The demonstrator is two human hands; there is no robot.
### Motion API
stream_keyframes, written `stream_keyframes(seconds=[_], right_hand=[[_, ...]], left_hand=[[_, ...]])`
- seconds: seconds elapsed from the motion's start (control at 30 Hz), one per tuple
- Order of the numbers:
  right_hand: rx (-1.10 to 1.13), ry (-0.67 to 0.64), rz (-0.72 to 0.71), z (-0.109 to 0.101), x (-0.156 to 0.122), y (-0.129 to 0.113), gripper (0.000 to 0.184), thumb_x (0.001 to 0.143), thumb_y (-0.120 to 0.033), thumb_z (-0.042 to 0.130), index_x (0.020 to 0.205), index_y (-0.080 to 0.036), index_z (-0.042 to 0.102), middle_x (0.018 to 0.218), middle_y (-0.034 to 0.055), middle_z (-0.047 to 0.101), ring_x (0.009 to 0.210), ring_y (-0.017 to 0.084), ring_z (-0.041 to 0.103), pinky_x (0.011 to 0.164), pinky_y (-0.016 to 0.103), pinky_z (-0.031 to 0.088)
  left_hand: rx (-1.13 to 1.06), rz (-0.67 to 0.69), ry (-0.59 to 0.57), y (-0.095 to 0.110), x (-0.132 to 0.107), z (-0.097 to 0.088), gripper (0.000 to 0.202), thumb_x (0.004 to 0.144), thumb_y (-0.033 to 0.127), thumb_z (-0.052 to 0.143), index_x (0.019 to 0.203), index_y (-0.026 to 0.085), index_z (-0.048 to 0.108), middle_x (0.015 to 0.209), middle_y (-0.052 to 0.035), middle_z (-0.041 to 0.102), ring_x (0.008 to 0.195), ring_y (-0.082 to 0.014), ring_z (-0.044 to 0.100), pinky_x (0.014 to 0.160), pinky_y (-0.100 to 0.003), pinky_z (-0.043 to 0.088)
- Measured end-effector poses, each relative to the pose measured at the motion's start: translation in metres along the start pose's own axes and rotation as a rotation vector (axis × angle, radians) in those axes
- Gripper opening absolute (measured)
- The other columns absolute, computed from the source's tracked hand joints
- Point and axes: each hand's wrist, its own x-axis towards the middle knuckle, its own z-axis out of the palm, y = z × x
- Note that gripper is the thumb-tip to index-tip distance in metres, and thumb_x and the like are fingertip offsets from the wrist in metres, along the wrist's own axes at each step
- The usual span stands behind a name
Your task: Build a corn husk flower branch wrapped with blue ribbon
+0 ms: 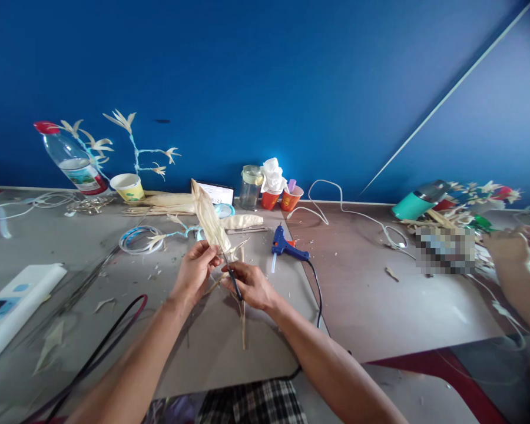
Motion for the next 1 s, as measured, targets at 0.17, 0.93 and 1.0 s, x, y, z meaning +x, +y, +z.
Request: stream_keyframes(seconds=[0.17,0.93,1.0], right_hand=[[0.013,-0.005,-0.01,0.0006,0.0001,0.0013,0.031,0.081,-0.041,0.058,0.095,-0.014,0.063,0.064,-0.0027,0.048,0.058,0.009,0.041,0.051,0.021,0.032],[0.02,0.019,0.017,0.0019,0.0,-0.0013,0.032,0.079,-0.04,0.059,0.097,-0.014,0.065,0.065,-0.0023,0.05,0.056,0.008,0.04,0.051,0.02,0.033],[0.017,0.017,0.012,0.0018,-0.0001,-0.0015,0.031,0.079,-0.039,0.059,0.096,-0.014,0.064,0.065,-0.0025,0.05,0.056,0.008,0.039,0.051,0.02,0.032]], left_hand=[[0.016,0.008,0.002,0.0004,-0.0005,0.0003,0.031,0.053,0.034,0.083,0.063,0.016,0.059,0.057,0.0042,0.055,0.049,-0.0064,0.049,0.05,-0.02,0.039],[0.004,0.0,-0.01,0.0001,-0.0007,0.0006,0.031,0.054,0.031,0.083,0.068,0.015,0.06,0.06,0.0036,0.057,0.05,-0.0068,0.05,0.051,-0.021,0.04],[-0.007,0.005,-0.013,-0.0008,-0.0002,0.0001,0.031,0.054,0.03,0.083,0.069,0.015,0.06,0.061,0.0037,0.057,0.051,-0.0064,0.05,0.051,-0.02,0.04]])
